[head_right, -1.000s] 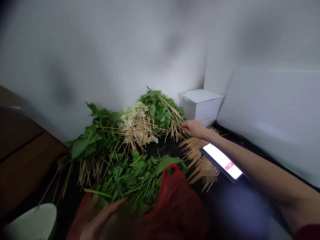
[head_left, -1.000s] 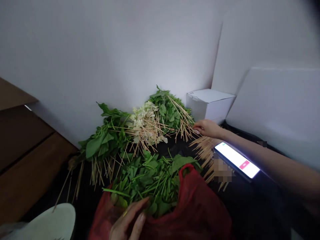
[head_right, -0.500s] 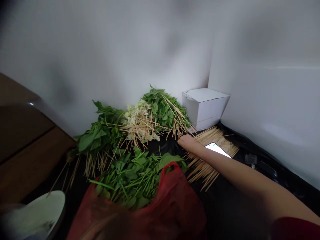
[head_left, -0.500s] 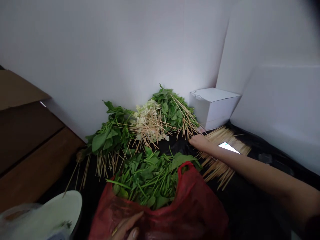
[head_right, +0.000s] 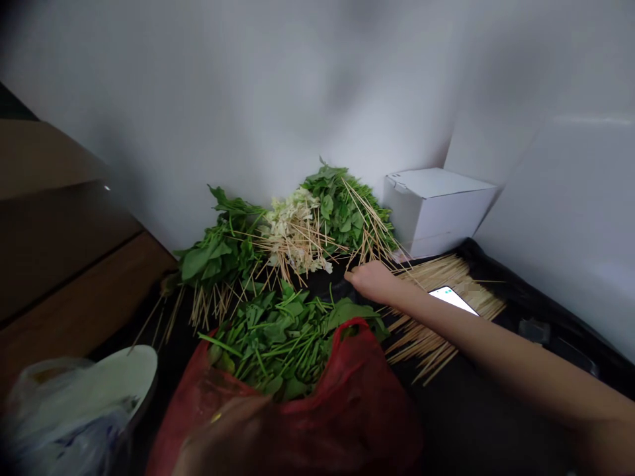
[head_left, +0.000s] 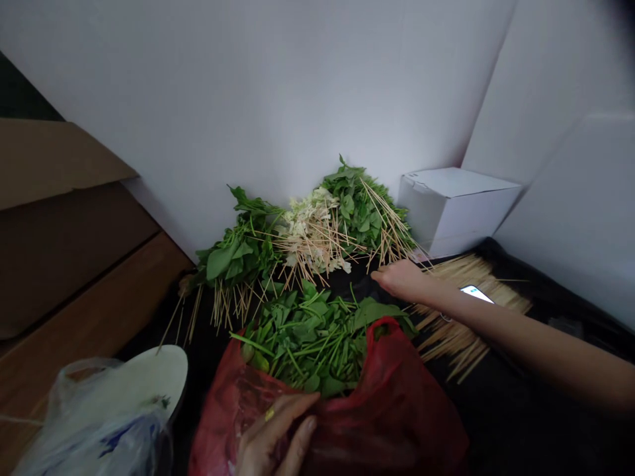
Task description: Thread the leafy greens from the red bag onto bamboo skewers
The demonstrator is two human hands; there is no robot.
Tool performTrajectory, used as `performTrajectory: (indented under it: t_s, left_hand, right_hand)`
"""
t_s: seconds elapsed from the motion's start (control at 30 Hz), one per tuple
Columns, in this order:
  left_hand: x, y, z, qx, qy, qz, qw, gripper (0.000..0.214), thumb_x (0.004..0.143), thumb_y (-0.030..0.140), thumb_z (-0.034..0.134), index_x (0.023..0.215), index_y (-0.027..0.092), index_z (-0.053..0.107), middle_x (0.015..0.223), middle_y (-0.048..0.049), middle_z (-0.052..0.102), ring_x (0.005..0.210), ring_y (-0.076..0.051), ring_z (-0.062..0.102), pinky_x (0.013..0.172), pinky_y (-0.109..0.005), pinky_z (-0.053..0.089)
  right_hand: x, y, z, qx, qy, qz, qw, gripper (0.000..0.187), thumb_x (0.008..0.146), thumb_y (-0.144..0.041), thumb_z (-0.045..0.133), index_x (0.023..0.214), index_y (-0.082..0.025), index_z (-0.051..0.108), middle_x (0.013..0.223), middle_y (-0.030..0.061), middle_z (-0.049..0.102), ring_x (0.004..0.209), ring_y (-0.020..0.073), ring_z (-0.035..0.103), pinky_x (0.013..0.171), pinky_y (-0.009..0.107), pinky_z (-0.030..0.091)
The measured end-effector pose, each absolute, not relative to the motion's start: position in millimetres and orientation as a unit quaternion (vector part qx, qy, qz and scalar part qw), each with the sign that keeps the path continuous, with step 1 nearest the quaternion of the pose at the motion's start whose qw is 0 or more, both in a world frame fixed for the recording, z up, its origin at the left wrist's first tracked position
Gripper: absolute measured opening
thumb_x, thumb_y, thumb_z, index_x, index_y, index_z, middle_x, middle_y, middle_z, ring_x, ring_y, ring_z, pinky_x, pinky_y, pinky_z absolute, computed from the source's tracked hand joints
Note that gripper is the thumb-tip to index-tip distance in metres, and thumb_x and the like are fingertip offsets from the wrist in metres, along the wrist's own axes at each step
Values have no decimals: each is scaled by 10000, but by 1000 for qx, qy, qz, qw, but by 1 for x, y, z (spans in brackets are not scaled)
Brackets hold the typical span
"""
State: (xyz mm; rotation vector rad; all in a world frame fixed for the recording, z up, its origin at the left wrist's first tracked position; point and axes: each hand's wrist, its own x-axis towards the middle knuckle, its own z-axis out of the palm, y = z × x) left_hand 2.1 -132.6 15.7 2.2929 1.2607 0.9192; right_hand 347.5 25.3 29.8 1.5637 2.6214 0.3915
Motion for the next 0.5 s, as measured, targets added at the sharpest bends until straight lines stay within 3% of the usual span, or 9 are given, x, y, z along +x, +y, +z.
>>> performTrajectory:
  t_s: [0.1,0.2,0.27,0.33,0.5]
  left_hand:
    - [15,-131,3,829,418,325,180,224,929,338,576,1093,310,726,976,-6,795,831,-158,754,754,-213,604]
    - [21,-132,4,823,429,316,197,222,914,271,601,1094,323,721,998,7,789,870,-157,746,786,-227,598]
    - [19,-130,12,812,449,311,207,216,920,261,591,1076,310,732,996,-5,786,891,-171,742,796,-245,595]
    - [15,-121,25,800,471,308,210,208,933,276,574,1055,282,743,989,-24,783,901,-183,737,799,-262,589]
    - [-2,-71,55,789,511,294,173,220,931,313,571,1030,238,753,991,-42,780,917,-200,724,813,-285,555]
  right_hand:
    - [318,1,60,478,864,155,-45,209,960,-187,466,957,-156,673,940,110,683,837,201,612,695,305,395]
    - [291,-18,71,386,872,185,-237,221,961,-151,440,951,-160,661,965,101,658,891,216,560,776,344,398]
    - [276,-23,61,349,867,172,-311,283,967,-95,378,1007,-156,652,930,85,648,845,200,541,783,344,396]
    - [262,-26,42,328,862,171,-346,305,976,-93,360,1033,-162,652,813,56,611,750,190,509,726,331,386]
    - [240,-31,-11,275,882,182,-338,235,991,-152,423,1041,-155,652,729,30,582,670,181,507,583,314,333]
